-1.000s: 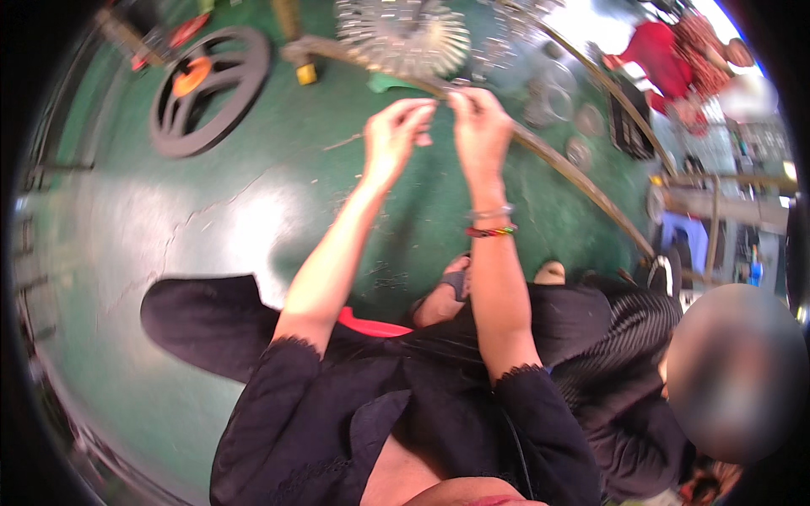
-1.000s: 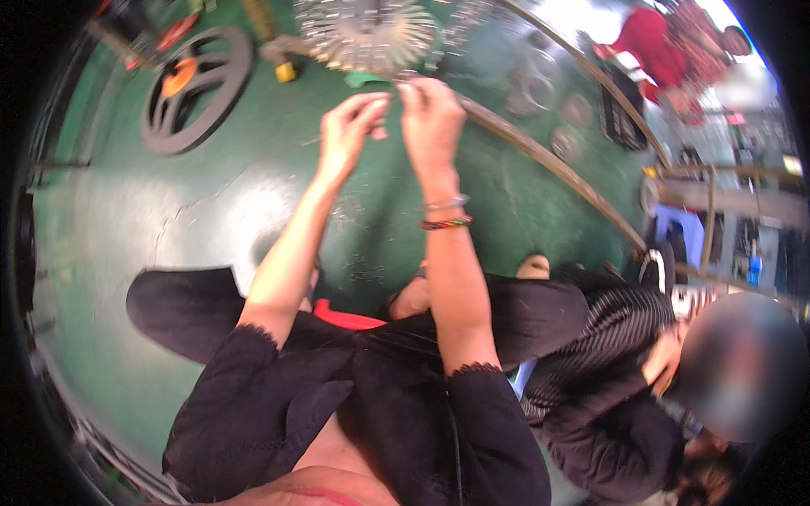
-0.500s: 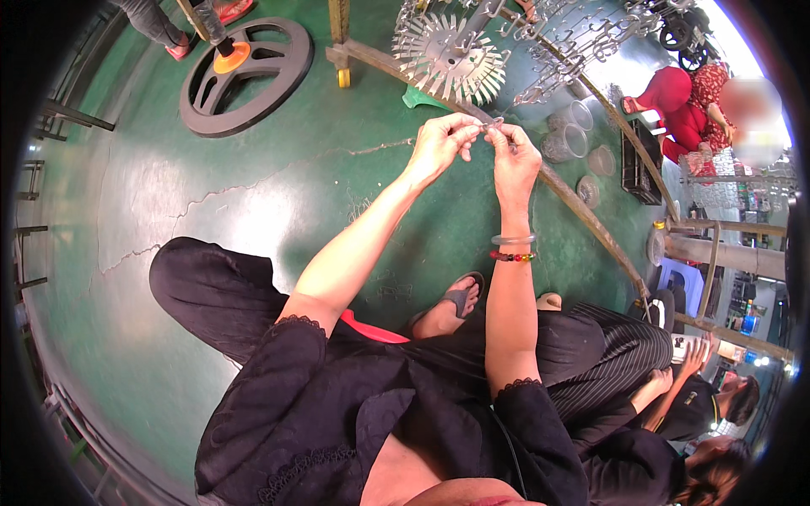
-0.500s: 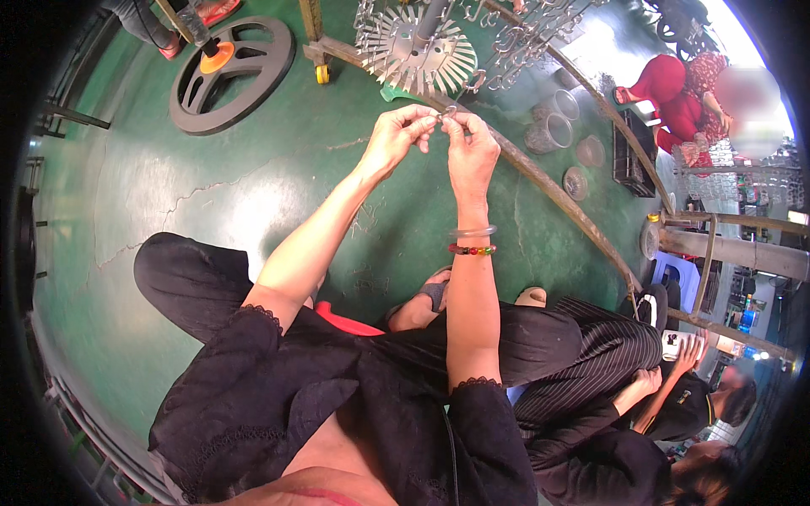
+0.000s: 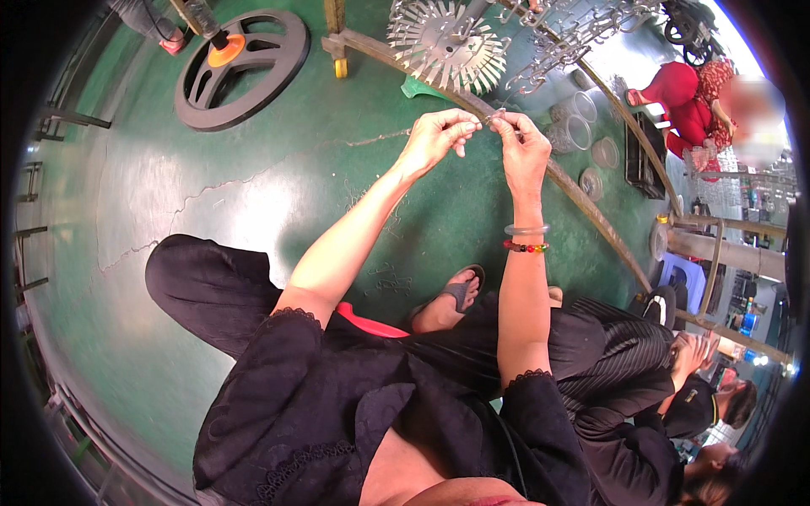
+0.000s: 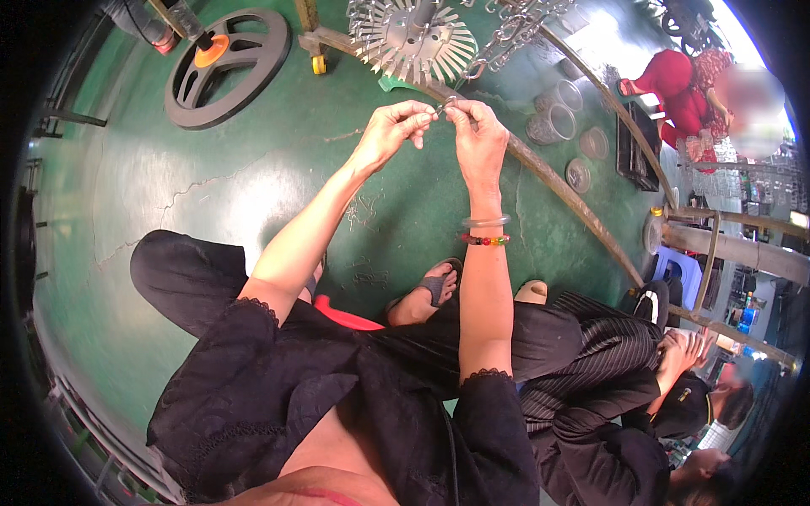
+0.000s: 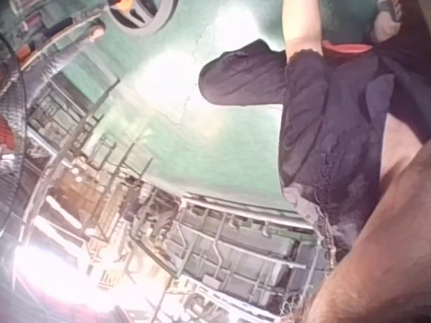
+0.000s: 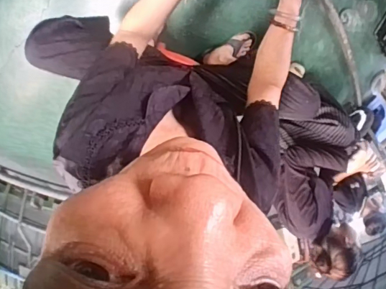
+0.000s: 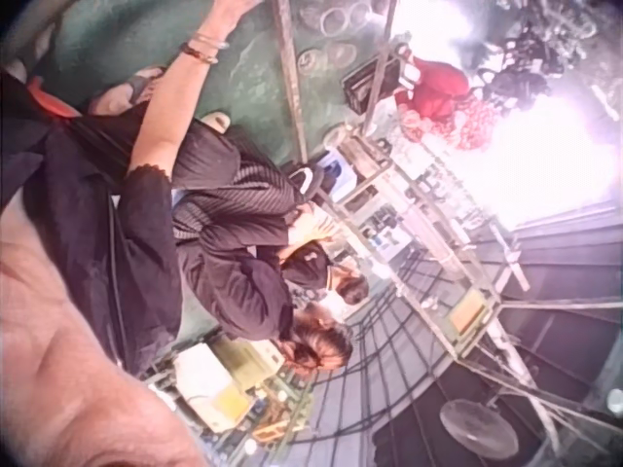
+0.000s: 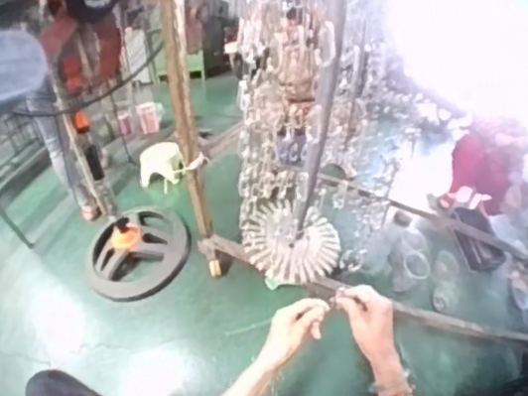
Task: The person sits on a low stool and repeatedly picks up small metal hooks from the floor, then attaches them to a rotating metal rack. The person handles the hooks one at a time, securing them onto the rack's arms.
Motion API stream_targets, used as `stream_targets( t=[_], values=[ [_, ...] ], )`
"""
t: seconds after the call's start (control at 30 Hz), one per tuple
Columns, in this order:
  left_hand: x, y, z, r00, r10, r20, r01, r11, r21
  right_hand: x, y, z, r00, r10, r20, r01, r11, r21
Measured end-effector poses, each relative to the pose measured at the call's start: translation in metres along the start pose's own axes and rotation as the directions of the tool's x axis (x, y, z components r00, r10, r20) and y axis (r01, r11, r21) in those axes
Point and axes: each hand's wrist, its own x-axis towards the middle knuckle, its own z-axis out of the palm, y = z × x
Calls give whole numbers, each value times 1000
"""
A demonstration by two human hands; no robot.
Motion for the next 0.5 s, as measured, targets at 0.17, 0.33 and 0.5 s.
stream_targets(
  t=[0.17, 0.33, 0.5],
  values=[
    [11, -3, -3, 999, 24, 49, -27, 998, 64, 14, -22, -7, 974, 109, 197, -84, 988, -133],
    [19, -12, -14, 987, -141, 77, 148, 985, -88, 37, -45, -1, 923, 300, 241, -223, 928, -299],
    [33, -19, -49, 967, -248, -60, 207, 900, -385, 59, -50, 16, 919, 320, 231, -217, 899, -381]
  ],
)
